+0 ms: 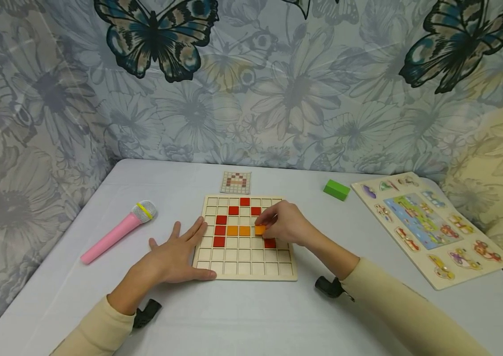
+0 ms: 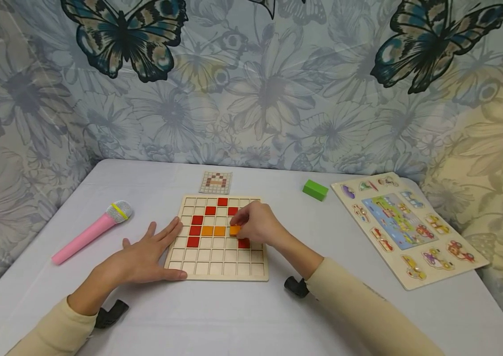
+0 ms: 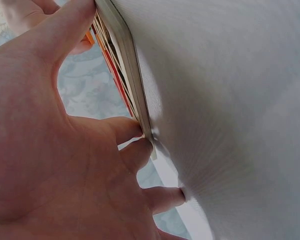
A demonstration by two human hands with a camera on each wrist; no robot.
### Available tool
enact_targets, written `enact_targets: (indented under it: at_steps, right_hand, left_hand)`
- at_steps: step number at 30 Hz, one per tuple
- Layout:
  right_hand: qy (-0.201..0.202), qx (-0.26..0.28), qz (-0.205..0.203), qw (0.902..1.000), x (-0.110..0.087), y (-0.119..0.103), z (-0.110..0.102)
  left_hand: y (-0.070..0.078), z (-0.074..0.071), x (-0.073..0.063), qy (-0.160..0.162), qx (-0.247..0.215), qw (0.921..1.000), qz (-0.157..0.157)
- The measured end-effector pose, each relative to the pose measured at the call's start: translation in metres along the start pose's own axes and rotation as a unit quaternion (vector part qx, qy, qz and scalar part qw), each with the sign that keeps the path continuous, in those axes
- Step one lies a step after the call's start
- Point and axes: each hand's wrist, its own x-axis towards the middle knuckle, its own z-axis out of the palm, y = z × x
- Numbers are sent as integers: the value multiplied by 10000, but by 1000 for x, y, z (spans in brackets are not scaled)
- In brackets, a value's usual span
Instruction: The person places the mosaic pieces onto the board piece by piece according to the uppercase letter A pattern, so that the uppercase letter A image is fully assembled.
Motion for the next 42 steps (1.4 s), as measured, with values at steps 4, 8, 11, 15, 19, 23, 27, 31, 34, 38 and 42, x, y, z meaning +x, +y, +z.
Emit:
enact_targets:
  at_steps: [4, 8, 11, 15, 19, 23, 27, 31, 34, 38, 42]
  right_hand:
    - [-22, -90, -64, 9999, 1, -4, 2]
    - [-63, -172, -134, 9997, 2, -6, 3]
    - [-92, -239, -197, 9995, 3, -6, 3]
    - [-105, -296, -234, 9992, 3, -8, 3]
    - [-105, -332, -213, 9992, 4, -9, 4]
    - [-102, -380, -185, 9991, 5, -9, 5]
    - [-93, -411, -157, 9990, 6, -9, 6]
    - [-92, -450, -173, 9988, 8, -8, 8]
    - [-82, -464, -175, 9987, 8, -7, 8]
    - [-85, -485, -208, 9986, 8, -7, 8]
    - [-79, -495, -185, 9986, 7, -9, 8]
  left_hand:
    - [0, 0, 0, -15, -6, 10000, -7]
    - [1, 0, 0, -13, -23, 10000, -5]
    - [1, 0, 0, 2, -32, 10000, -2]
    - [1, 0, 0, 19, -27, 10000, -2]
    - [2, -1, -1, 16, -22, 10000, 4]
    - [2, -1, 0, 3, -27, 10000, 21]
    - [2, -1, 0, -18, -28, 10000, 16]
    - [3, -1, 0, -34, -32, 10000, -7]
    - [3, -1, 0, -35, -54, 10000, -9]
    - [2, 0, 0, -15, -46, 10000, -2]
    - [2, -1, 0, 1, -19, 10000, 9]
